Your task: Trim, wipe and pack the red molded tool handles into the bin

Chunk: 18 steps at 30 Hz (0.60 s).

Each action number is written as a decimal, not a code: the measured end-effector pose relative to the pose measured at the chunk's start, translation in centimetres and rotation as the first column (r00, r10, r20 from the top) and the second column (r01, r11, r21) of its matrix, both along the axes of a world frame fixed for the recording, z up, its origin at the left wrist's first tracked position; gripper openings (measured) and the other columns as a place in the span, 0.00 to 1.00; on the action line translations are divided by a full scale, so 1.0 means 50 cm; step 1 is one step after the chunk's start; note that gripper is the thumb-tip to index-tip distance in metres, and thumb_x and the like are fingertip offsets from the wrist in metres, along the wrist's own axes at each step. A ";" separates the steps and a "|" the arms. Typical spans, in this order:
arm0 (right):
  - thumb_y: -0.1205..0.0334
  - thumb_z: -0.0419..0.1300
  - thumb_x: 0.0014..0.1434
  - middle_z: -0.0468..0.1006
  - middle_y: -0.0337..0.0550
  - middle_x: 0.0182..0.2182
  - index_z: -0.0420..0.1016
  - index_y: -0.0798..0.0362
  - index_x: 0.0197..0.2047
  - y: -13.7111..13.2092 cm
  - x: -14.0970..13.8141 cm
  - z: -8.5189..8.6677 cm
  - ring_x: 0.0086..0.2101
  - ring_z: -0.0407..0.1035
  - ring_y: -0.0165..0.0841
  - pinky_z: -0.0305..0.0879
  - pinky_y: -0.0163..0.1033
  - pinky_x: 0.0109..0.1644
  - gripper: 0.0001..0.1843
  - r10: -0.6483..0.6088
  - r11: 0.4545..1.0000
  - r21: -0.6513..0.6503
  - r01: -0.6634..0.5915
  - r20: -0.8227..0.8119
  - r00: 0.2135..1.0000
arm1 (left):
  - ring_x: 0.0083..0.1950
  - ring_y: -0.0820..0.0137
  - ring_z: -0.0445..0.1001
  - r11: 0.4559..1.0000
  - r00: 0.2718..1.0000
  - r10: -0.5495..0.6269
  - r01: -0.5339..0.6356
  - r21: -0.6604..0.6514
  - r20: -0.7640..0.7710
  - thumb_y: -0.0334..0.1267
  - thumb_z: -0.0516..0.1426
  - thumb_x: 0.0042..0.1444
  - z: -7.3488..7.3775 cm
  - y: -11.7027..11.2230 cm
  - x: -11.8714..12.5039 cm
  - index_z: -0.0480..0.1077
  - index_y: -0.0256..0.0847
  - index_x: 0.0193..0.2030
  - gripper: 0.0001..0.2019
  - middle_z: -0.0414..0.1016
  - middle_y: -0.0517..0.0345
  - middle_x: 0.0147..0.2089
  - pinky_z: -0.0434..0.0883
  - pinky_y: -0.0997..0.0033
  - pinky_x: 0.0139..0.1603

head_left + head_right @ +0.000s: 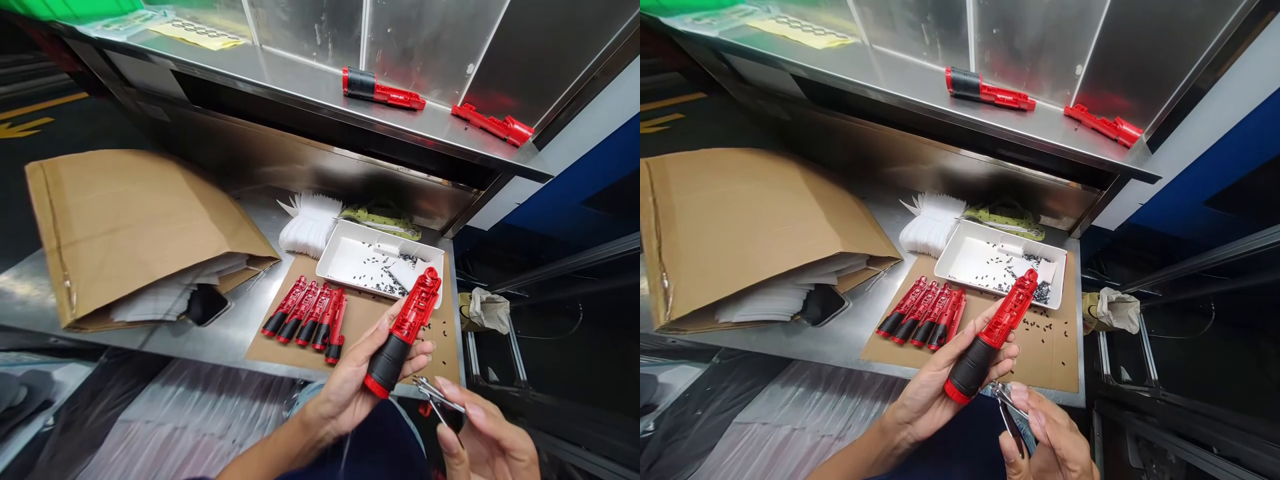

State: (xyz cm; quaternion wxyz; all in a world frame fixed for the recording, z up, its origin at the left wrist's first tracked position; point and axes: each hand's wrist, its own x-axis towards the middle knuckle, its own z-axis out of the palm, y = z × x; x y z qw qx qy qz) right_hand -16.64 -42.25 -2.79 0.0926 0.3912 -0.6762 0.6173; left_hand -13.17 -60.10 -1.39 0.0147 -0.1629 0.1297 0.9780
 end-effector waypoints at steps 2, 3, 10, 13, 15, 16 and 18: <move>0.76 0.67 0.56 0.85 0.47 0.42 0.71 0.49 0.57 0.002 -0.004 0.002 0.41 0.81 0.45 0.83 0.44 0.41 0.27 0.028 0.999 0.037 -0.026 -0.035 0.999 | 0.46 0.64 0.83 1.000 1.000 0.002 -0.003 0.014 0.015 0.39 0.56 0.67 0.001 0.001 0.001 0.60 0.37 0.69 0.26 0.81 0.44 0.51 0.77 0.67 0.51; 0.75 0.67 0.56 0.85 0.47 0.41 0.71 0.49 0.56 -0.001 -0.004 0.004 0.40 0.81 0.45 0.83 0.43 0.40 0.26 0.039 0.998 0.055 -0.036 -0.053 0.998 | 0.46 0.64 0.83 1.000 1.000 -0.001 0.001 0.025 0.010 0.39 0.55 0.67 0.001 0.001 0.002 0.60 0.36 0.70 0.26 0.81 0.43 0.51 0.77 0.67 0.51; 0.62 0.65 0.62 0.84 0.43 0.32 0.74 0.50 0.45 -0.062 0.027 0.004 0.32 0.82 0.37 0.82 0.36 0.36 0.08 -0.265 0.963 -0.080 0.259 -0.083 0.961 | 0.50 0.62 0.81 0.995 0.999 -0.032 0.034 0.097 -0.023 0.38 0.54 0.67 0.002 0.008 -0.001 0.62 0.34 0.68 0.24 0.82 0.45 0.46 0.74 0.66 0.56; 0.63 0.66 0.61 0.84 0.43 0.33 0.74 0.50 0.45 -0.069 0.032 -0.002 0.33 0.82 0.36 0.82 0.35 0.37 0.09 -0.245 0.966 -0.096 0.239 -0.051 0.968 | 0.51 0.62 0.81 0.996 1.000 -0.020 0.019 0.090 0.015 0.37 0.55 0.67 0.008 0.012 0.000 0.63 0.34 0.67 0.23 0.83 0.46 0.44 0.75 0.67 0.55; 0.64 0.66 0.60 0.84 0.43 0.34 0.74 0.49 0.46 -0.065 0.029 -0.005 0.34 0.82 0.36 0.82 0.36 0.37 0.10 -0.248 0.962 -0.128 0.242 -0.031 0.968 | 0.51 0.62 0.81 0.996 0.999 -0.018 0.015 0.089 0.029 0.37 0.55 0.66 0.010 0.015 0.000 0.62 0.35 0.68 0.24 0.83 0.47 0.43 0.75 0.66 0.56; 0.65 0.66 0.60 0.84 0.43 0.34 0.74 0.49 0.47 -0.062 0.027 -0.007 0.34 0.82 0.37 0.82 0.37 0.37 0.11 -0.239 0.964 -0.130 0.232 -0.040 0.970 | 0.51 0.62 0.81 0.996 0.999 -0.023 0.020 0.092 0.027 0.38 0.56 0.66 0.010 0.017 0.000 0.62 0.35 0.68 0.25 0.83 0.47 0.42 0.75 0.66 0.57; 0.65 0.66 0.61 0.84 0.44 0.35 0.74 0.50 0.48 -0.057 0.023 -0.010 0.33 0.82 0.38 0.82 0.38 0.36 0.11 -0.215 0.972 -0.115 0.206 -0.070 0.974 | 0.51 0.62 0.81 0.995 0.999 -0.036 0.034 0.098 0.017 0.39 0.56 0.66 0.008 0.019 0.000 0.61 0.35 0.69 0.26 0.83 0.47 0.43 0.73 0.64 0.59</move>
